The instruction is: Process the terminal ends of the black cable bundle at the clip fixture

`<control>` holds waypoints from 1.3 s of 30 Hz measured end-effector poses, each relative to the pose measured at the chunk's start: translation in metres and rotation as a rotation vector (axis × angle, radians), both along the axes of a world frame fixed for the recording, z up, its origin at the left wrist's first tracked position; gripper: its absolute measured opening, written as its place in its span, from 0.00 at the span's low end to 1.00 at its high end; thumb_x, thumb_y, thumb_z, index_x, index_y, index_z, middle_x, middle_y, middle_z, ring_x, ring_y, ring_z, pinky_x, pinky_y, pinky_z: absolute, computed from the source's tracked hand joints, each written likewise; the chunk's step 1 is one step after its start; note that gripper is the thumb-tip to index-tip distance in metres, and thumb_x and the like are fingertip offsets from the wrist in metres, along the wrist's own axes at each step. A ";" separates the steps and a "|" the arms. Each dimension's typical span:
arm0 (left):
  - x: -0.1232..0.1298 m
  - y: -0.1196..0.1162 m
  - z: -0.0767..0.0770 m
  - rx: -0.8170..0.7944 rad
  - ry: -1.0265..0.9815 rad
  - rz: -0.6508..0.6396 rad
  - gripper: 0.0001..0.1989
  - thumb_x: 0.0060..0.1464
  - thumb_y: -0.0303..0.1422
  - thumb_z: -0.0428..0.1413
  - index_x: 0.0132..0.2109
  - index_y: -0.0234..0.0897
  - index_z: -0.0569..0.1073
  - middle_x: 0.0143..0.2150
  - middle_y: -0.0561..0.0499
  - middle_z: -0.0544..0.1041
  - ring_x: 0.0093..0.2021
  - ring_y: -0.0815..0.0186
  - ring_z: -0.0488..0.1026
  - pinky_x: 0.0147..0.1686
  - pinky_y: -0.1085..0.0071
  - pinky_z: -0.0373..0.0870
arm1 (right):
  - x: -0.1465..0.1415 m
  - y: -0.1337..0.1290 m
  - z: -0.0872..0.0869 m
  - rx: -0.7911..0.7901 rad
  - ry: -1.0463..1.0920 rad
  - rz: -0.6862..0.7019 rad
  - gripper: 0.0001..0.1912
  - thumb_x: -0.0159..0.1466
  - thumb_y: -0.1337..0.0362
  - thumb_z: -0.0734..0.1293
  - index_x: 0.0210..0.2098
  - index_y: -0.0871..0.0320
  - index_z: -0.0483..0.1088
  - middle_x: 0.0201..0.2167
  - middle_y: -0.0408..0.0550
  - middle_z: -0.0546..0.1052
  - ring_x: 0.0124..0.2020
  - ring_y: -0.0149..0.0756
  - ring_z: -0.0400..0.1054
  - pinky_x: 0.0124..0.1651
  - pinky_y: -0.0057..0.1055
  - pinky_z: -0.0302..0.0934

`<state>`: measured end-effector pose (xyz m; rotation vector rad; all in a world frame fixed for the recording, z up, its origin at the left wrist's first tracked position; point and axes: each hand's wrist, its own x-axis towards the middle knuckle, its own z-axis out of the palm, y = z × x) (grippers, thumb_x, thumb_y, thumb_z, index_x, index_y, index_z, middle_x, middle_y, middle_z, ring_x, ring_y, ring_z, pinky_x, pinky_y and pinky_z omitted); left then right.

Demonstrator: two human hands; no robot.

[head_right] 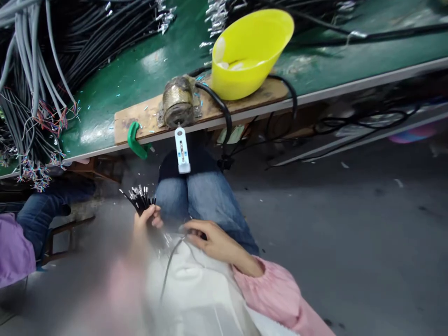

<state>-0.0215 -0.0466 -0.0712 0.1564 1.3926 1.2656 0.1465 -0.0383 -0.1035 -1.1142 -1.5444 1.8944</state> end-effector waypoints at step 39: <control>0.027 0.022 0.049 0.133 0.328 -0.196 0.17 0.38 0.42 0.65 0.22 0.34 0.69 0.13 0.56 0.68 0.13 0.74 0.63 0.15 0.76 0.62 | -0.017 0.063 0.085 0.512 0.069 -0.448 0.12 0.60 0.62 0.65 0.21 0.56 0.72 0.17 0.45 0.71 0.20 0.34 0.64 0.24 0.30 0.59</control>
